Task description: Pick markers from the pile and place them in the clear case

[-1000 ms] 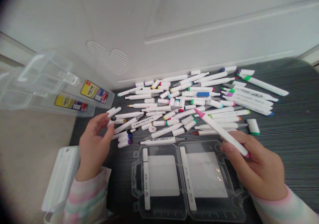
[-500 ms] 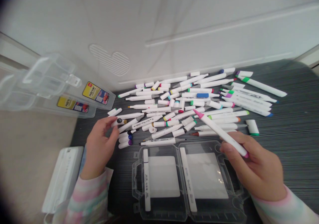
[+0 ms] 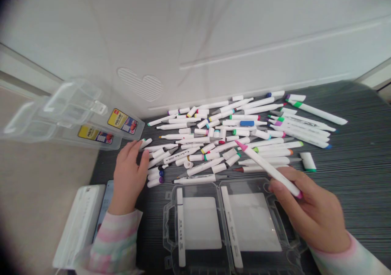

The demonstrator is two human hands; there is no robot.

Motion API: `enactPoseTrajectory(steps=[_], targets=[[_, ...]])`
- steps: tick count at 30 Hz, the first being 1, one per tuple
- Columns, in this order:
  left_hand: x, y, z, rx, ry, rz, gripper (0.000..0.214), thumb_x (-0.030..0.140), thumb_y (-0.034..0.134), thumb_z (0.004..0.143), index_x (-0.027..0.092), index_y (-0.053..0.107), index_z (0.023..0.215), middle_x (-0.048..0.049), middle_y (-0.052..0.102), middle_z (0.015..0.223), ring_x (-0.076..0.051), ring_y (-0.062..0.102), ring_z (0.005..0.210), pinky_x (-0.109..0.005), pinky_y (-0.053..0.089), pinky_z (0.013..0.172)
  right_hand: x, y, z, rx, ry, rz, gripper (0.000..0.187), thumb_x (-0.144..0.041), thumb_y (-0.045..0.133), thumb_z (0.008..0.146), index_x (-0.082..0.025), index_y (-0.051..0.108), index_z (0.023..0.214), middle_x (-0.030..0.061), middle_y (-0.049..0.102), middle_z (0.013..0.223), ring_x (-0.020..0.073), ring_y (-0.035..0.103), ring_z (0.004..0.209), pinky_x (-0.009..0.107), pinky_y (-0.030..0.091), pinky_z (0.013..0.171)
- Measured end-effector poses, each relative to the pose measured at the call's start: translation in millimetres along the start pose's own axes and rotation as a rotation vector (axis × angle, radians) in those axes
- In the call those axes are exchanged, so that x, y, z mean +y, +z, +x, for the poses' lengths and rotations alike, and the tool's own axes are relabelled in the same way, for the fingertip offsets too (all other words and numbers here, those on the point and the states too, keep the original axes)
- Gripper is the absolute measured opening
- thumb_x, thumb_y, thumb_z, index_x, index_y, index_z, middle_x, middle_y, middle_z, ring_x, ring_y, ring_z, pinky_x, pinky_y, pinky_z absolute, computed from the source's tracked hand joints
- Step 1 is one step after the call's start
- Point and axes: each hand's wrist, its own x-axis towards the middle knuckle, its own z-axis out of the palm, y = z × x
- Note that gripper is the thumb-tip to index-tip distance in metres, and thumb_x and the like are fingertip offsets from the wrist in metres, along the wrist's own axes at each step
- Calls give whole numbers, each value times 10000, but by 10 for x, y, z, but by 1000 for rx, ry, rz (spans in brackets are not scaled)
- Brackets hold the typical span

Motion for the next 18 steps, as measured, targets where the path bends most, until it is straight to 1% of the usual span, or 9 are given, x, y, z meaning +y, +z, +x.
enactPoseTrajectory(steps=[3, 5, 9, 11, 15, 18], targets=[[16, 39, 39, -39, -17, 53, 414, 362, 380, 821, 91, 524, 1099, -164, 485, 1182, -268, 411, 1121, -400, 325, 962, 30, -1, -39, 1, 19, 5, 241, -401, 377, 822, -219, 526, 771, 1, 624, 646, 111, 598, 528, 178, 446, 485], [31, 51, 66, -51, -44, 79, 403, 355, 387, 814, 86, 537, 1073, -171, 497, 1161, -277, 427, 1104, -413, 336, 946, 44, -13, -62, 8, 23, 15, 226, -393, 385, 819, -222, 527, 780, 1, 627, 672, 111, 599, 539, 180, 446, 490], [51, 61, 101, -76, -91, 51, 345, 210, 358, 795, 89, 538, 1064, -160, 525, 1123, -263, 464, 1073, -409, 364, 922, 54, -39, -82, 17, 10, 37, 224, -387, 373, 822, -227, 528, 790, -4, 624, 687, 107, 595, 543, 177, 447, 505], [58, 66, 104, -77, -99, 21, 351, 180, 348, 785, 100, 537, 1070, -152, 524, 1128, -256, 469, 1075, -408, 368, 922, 61, -42, -90, 19, 21, 42, 210, -383, 387, 815, -230, 531, 806, -4, 629, 713, 110, 600, 563, 178, 454, 528], [64, 73, 87, -75, -58, -52, 343, 224, 352, 801, 127, 544, 1068, -135, 518, 1150, -253, 469, 1081, -420, 367, 927, 59, -48, -91, 7, 21, 77, 187, -367, 403, 804, -235, 535, 822, -6, 635, 732, 118, 603, 573, 182, 459, 526], [67, 69, 71, -104, -9, -107, 336, 241, 352, 814, 132, 554, 1058, -128, 509, 1168, -241, 461, 1091, -413, 358, 942, 33, -62, -59, 4, 17, 86, 191, -367, 403, 803, -232, 538, 807, -4, 641, 719, 119, 599, 544, 182, 453, 489]])
